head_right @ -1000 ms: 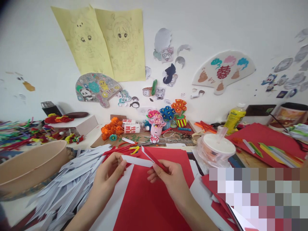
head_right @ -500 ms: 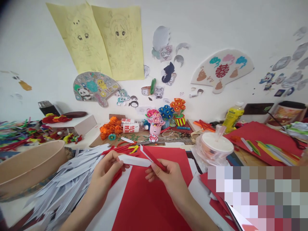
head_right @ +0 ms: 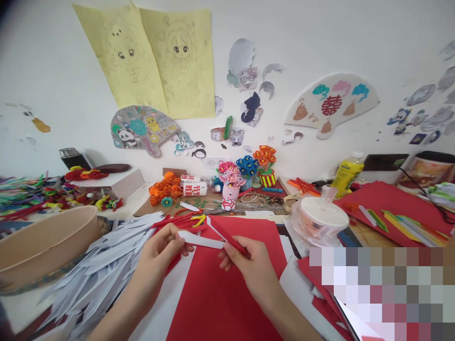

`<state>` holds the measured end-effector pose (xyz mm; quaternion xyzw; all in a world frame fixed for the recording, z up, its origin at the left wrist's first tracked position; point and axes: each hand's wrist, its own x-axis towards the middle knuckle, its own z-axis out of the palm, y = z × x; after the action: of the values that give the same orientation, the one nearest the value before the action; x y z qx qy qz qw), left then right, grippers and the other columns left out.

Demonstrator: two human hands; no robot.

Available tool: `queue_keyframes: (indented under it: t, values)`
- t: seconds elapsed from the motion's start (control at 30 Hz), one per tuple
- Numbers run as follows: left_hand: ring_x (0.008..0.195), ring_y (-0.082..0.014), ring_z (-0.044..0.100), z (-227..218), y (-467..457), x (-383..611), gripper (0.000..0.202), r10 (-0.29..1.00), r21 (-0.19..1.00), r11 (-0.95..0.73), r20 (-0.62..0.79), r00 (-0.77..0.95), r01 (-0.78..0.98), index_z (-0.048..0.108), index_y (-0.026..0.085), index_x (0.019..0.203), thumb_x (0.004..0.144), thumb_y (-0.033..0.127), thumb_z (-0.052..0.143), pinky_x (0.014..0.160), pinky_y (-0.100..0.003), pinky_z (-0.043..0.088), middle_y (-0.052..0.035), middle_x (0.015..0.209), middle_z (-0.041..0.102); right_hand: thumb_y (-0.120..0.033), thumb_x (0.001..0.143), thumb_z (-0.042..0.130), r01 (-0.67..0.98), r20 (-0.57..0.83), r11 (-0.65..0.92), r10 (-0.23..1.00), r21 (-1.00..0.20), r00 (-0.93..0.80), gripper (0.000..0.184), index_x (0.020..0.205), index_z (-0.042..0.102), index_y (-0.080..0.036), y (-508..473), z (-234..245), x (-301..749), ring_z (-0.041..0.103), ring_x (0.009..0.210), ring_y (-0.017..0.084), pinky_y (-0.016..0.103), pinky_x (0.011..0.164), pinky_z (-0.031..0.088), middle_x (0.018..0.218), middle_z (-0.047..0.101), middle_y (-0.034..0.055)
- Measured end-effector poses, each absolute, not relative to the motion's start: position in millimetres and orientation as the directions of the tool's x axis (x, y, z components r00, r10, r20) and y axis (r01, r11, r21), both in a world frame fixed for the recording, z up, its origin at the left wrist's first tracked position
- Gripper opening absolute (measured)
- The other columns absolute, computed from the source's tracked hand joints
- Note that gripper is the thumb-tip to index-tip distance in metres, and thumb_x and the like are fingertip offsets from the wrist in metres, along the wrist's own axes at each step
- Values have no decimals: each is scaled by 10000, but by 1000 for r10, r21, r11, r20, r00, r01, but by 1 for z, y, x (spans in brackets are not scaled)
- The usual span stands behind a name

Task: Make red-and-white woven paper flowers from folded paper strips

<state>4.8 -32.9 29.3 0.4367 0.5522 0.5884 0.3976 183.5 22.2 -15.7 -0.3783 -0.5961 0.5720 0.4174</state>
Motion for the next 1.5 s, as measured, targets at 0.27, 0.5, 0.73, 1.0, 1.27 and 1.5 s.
queue_keyframes:
  t: [0.27,0.5,0.73,1.0,1.27,1.5]
  values:
    - [554,-123,562,25,-30,4,237,942,999,-39,31,-333,-17,519,185,782,766,382,649,557,-224,428,5,640,628,-572,759,663,-78,32,4,932,-997,-361,440,681,680,-139,20,-15,182,638,534,157,261,538,521,625,693,66]
    - [577,-136,563,31,-34,9,236,957,998,-61,62,-282,15,619,160,809,763,390,646,575,-234,435,-10,644,622,-575,763,654,-43,37,22,920,-999,-390,448,673,678,-137,22,-17,182,645,524,163,266,542,526,596,694,67]
    - [545,-133,550,30,-35,11,284,963,995,-67,86,-257,80,602,180,722,750,458,651,561,-230,449,15,586,582,-579,772,640,-35,45,33,909,-999,-415,450,696,687,-139,21,-17,181,651,528,169,267,539,522,622,701,66]
    - [587,-145,609,18,-32,11,245,954,994,-65,88,-286,89,570,177,688,761,392,661,601,-233,481,8,590,622,-539,788,645,-29,42,33,915,-999,-402,402,725,713,-148,14,-11,179,653,547,171,267,564,517,619,698,49]
    - [646,-150,634,16,-35,17,179,960,998,-66,60,-273,-14,584,174,776,741,314,690,655,-247,512,11,659,627,-491,802,660,-98,48,7,902,-995,-430,358,729,723,-146,14,-11,179,648,561,157,256,580,519,633,700,49]
    - [677,-154,625,16,-35,24,189,937,990,-99,59,-345,-98,608,165,734,703,316,718,681,-256,520,-11,695,650,-484,801,671,-171,-8,-97,890,-980,-456,366,753,720,-124,12,-13,180,648,599,156,264,613,510,690,712,78]
